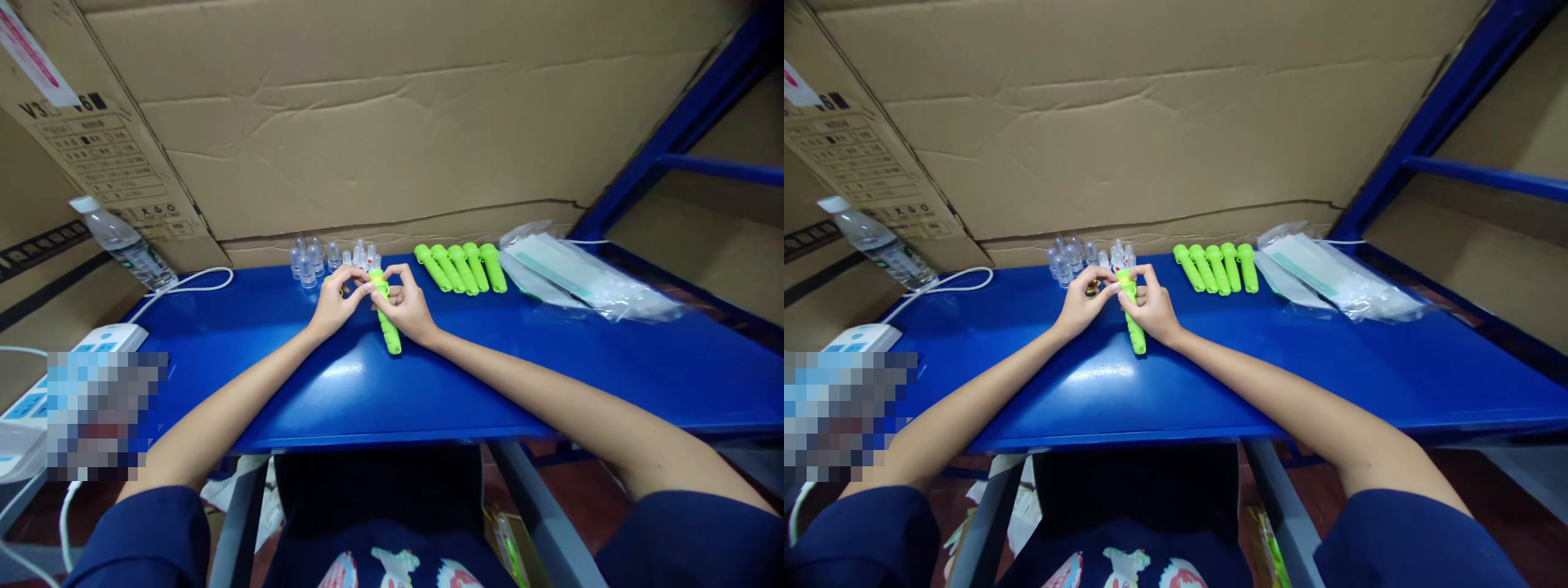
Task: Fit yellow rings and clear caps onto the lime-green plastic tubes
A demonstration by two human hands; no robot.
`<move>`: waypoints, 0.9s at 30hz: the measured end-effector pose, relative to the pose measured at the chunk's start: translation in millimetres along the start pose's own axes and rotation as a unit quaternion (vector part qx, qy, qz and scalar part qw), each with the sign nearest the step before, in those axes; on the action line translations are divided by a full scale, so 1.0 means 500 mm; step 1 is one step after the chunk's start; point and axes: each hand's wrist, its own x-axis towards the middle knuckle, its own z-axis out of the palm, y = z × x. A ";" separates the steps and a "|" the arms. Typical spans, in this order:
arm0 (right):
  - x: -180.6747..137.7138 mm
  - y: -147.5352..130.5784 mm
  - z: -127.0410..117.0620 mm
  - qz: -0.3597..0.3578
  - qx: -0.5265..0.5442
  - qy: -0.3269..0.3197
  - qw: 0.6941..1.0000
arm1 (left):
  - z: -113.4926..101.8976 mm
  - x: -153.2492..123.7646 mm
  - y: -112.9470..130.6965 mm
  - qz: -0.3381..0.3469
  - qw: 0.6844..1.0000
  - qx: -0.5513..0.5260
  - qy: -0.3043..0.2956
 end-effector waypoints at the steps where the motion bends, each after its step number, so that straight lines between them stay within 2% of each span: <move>1: 0.000 0.001 0.000 0.001 0.001 -0.002 1.000 | 0.000 0.000 -0.001 0.001 1.000 -0.002 -0.001; 15: 0.002 0.003 0.002 -0.016 0.007 0.011 1.000 | 0.007 -0.003 0.003 0.007 1.000 0.003 0.002; 23: 0.001 0.007 0.000 -0.014 0.002 -0.003 1.000 | 0.006 0.000 -0.001 -0.006 1.000 -0.001 -0.017; 27: 0.004 0.011 0.001 -0.006 0.024 0.012 1.000 | 0.014 -0.003 -0.002 -0.023 1.000 -0.017 -0.004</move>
